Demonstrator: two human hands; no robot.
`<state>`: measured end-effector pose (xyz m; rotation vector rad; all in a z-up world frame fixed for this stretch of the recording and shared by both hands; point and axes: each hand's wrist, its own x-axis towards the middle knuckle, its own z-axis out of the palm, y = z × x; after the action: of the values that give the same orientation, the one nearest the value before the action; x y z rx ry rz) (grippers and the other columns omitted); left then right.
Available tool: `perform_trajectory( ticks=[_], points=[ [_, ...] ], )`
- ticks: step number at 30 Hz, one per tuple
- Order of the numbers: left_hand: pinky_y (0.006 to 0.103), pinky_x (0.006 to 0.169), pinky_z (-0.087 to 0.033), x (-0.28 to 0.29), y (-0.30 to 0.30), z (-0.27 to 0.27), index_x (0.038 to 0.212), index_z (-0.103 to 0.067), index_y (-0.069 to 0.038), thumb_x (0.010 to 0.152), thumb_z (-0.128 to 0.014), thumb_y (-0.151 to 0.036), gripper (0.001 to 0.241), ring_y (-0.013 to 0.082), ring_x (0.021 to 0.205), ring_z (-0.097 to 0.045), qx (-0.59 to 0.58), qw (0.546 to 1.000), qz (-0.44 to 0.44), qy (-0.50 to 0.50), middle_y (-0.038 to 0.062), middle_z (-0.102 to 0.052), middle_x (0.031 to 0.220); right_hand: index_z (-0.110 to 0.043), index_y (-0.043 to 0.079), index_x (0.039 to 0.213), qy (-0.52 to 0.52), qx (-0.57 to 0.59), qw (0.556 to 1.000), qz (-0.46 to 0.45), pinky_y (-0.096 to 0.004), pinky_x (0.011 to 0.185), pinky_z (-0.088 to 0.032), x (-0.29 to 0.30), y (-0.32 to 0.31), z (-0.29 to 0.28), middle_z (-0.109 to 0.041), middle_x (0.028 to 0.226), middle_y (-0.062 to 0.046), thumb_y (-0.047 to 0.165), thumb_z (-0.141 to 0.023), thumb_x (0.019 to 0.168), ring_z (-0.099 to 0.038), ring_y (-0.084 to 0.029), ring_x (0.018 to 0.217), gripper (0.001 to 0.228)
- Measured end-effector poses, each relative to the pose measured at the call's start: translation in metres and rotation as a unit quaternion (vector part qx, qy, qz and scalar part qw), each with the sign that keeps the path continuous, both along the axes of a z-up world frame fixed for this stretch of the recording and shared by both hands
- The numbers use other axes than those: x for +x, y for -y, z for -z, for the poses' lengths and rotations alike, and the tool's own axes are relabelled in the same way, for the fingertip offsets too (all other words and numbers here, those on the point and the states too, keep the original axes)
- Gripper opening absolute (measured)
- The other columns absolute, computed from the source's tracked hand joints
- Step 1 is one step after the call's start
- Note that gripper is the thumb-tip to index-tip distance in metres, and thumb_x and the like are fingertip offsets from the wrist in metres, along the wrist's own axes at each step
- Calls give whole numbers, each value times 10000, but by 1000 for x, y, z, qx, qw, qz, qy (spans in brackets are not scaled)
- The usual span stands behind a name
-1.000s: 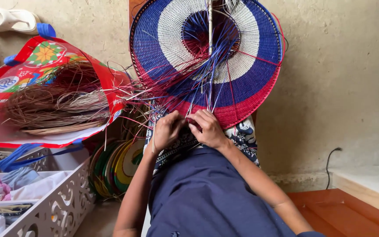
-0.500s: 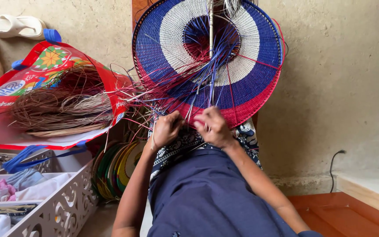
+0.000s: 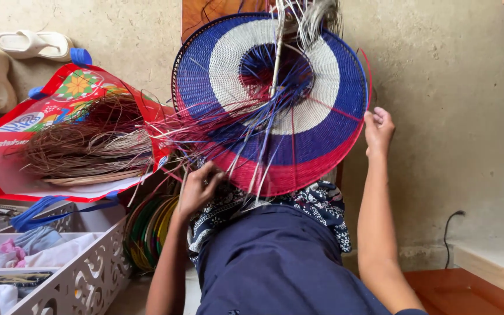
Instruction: Weave colored strands into a circular pattern to create a basket or mat
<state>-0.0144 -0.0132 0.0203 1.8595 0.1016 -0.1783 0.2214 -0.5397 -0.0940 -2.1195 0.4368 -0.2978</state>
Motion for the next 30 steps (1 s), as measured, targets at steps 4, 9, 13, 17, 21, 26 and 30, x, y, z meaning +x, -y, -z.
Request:
perform_trajectory(
  ticks=[4, 9, 13, 17, 21, 26, 30],
  points=[
    [437, 741, -543, -14, -15, 2, 930, -700, -66, 968, -694, -189, 128, 328, 750, -712, -1, 1000, -20, -11, 175, -726, 768, -734, 82, 1212, -48, 154, 987, -7, -423, 882, -566, 47, -20, 20, -714, 1087, -154, 278, -788, 961, -687, -221, 1008, 324],
    [426, 719, -542, -21, -1, 13, 943, -709, -70, 968, -696, -134, 70, 325, 737, -700, 25, 993, -100, 54, 169, -696, 752, -735, -8, 1193, 157, 103, 981, -54, -453, 992, -498, 83, -54, 13, -714, 1100, -233, 89, -595, 1049, -631, -235, 1099, 223],
    [379, 717, -556, -29, 17, 6, 895, -658, -107, 957, -667, -53, 83, 299, 764, -713, 30, 985, -116, 124, 105, -741, 865, -783, 53, 1063, 214, 33, 975, -50, -391, 832, -525, 82, -66, -31, -692, 872, -135, 95, -606, 1041, -587, -138, 860, 184],
    [383, 734, -563, -35, 28, 8, 887, -608, -88, 939, -656, -5, 109, 313, 783, -714, 30, 986, -84, 140, 111, -721, 871, -728, 75, 935, 246, 29, 967, -66, -358, 807, -507, 81, -79, -78, -622, 798, -58, 84, -595, 1045, -511, -128, 813, 172],
    [397, 737, -567, -40, 32, 10, 928, -650, -105, 928, -667, -22, 85, 315, 789, -717, 46, 991, -57, 110, 103, -710, 858, -698, 67, 913, 260, 10, 960, -99, -354, 789, -496, 79, -80, -97, -583, 771, -62, 67, -600, 1065, -498, -138, 794, 181],
    [390, 689, -553, -35, 36, -4, 906, -625, -95, 920, -656, 4, 104, 339, 721, -686, 47, 990, -57, 119, 127, -681, 810, -721, 40, 990, 243, 43, 965, -85, -359, 862, -511, 71, -78, -95, -649, 856, -64, 57, -571, 1056, -520, -133, 874, 164],
    [396, 675, -547, -37, 35, 4, 908, -635, -100, 923, -652, -19, 84, 334, 695, -675, 48, 993, -42, 100, 120, -673, 779, -741, -28, 1098, 189, 13, 976, -106, -436, 845, -505, 78, -60, -67, -680, 902, -213, 56, -589, 1048, -528, -159, 907, 180]
  ],
)
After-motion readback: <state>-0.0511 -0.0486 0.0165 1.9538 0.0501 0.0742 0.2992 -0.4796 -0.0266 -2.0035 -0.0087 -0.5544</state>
